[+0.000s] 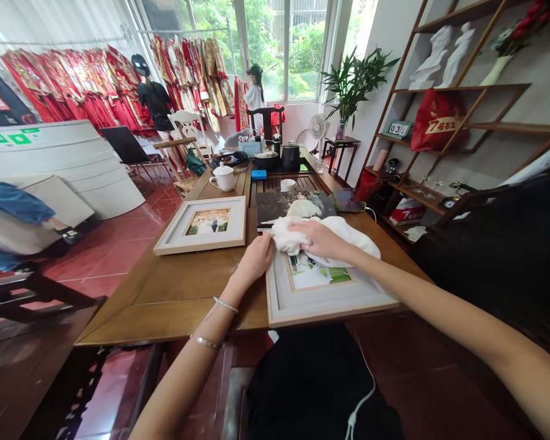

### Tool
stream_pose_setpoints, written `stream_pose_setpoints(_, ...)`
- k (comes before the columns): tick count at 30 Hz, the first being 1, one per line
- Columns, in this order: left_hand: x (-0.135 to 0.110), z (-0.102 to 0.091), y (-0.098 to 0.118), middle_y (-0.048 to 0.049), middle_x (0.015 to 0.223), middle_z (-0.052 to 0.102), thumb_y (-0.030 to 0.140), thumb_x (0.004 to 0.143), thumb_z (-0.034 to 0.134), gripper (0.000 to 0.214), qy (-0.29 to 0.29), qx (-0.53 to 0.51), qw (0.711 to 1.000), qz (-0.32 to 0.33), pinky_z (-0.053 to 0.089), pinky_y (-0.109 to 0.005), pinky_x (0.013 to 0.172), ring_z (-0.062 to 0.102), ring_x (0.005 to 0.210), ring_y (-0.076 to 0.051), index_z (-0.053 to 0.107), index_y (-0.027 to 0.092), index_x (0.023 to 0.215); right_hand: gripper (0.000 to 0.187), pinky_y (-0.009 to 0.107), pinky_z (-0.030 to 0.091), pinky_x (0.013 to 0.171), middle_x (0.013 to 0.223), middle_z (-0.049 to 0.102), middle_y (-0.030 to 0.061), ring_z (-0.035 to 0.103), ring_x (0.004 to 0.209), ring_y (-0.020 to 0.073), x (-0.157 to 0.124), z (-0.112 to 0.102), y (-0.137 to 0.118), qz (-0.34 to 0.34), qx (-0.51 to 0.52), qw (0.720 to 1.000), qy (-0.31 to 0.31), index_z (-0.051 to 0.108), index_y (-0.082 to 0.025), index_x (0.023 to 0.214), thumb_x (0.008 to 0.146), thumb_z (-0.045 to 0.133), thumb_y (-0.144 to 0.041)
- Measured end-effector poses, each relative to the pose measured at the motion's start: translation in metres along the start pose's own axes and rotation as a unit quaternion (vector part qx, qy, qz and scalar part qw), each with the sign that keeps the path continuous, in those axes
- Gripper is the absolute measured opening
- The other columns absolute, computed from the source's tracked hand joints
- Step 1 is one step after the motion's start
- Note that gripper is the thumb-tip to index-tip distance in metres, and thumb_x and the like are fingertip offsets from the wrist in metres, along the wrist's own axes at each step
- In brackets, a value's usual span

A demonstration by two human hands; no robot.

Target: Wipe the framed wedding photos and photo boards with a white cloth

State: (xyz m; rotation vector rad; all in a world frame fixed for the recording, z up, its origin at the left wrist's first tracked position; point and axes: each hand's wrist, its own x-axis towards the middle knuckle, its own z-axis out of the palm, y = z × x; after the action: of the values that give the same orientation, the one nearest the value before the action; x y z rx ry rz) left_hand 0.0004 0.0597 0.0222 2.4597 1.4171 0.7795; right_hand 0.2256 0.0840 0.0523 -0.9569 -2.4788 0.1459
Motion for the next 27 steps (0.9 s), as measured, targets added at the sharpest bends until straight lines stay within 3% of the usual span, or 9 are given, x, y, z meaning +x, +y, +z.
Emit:
stream_pose_setpoints(4,0.000,0.000,-0.001,-0.0121,0.101,0.063,0.004,0.079,0.045,0.028,-0.003,0.005,1.000,0.001,0.048,-0.039,0.085,0.059,0.097,-0.026,0.051,0.018,0.102,0.048,0.043,0.044,0.094,0.118,0.068,0.0117,0.061,0.105,0.0276,-0.006,0.003,-0.038,-0.015,0.062,0.996,-0.070,0.065,-0.015,0.117,0.070,0.059,-0.008)
stream_pose_setpoints(8,0.000,0.000,-0.003,-0.0092,0.097,0.062,0.014,0.082,0.051,0.016,-0.010,-0.016,1.000,0.012,0.050,-0.037,0.081,0.059,0.091,-0.024,0.051,0.020,0.097,0.049,0.039,0.044,0.092,0.115,0.069,0.0086,0.060,0.102,0.0245,-0.024,-0.009,-0.069,-0.053,0.137,0.982,-0.119,0.065,-0.018,0.116,0.069,0.059,-0.005)
stream_pose_setpoints(15,0.001,0.001,-0.001,-0.0095,0.098,0.063,0.012,0.088,0.042,0.016,0.023,-0.028,0.999,0.006,0.048,-0.039,0.088,0.059,0.097,-0.024,0.052,0.020,0.096,0.057,0.035,0.042,0.090,0.110,0.070,0.0041,0.055,0.100,0.0208,-0.050,-0.031,-0.094,-0.159,0.209,0.945,-0.193,0.064,-0.020,0.114,0.064,0.052,0.004)
stream_pose_setpoints(23,0.001,-0.002,-0.006,-0.0060,0.093,0.063,0.021,0.083,0.055,0.013,0.014,-0.062,0.998,-0.001,0.049,-0.036,0.082,0.059,0.086,-0.021,0.052,0.020,0.096,0.037,0.040,0.040,0.087,0.108,0.068,0.0094,0.054,0.096,0.0246,-0.031,-0.018,-0.086,-0.131,0.048,0.978,-0.152,0.063,-0.016,0.110,0.077,0.053,-0.005)
stream_pose_setpoints(27,0.001,-0.004,-0.008,-0.0064,0.094,0.063,0.025,0.081,0.059,0.017,0.011,-0.085,0.996,0.015,0.049,-0.036,0.082,0.060,0.087,-0.021,0.051,0.019,0.096,0.035,0.039,0.039,0.081,0.104,0.067,0.0110,0.053,0.089,0.0252,-0.024,-0.012,-0.086,-0.116,-0.015,0.984,-0.135,0.063,-0.015,0.107,0.076,0.051,-0.005)
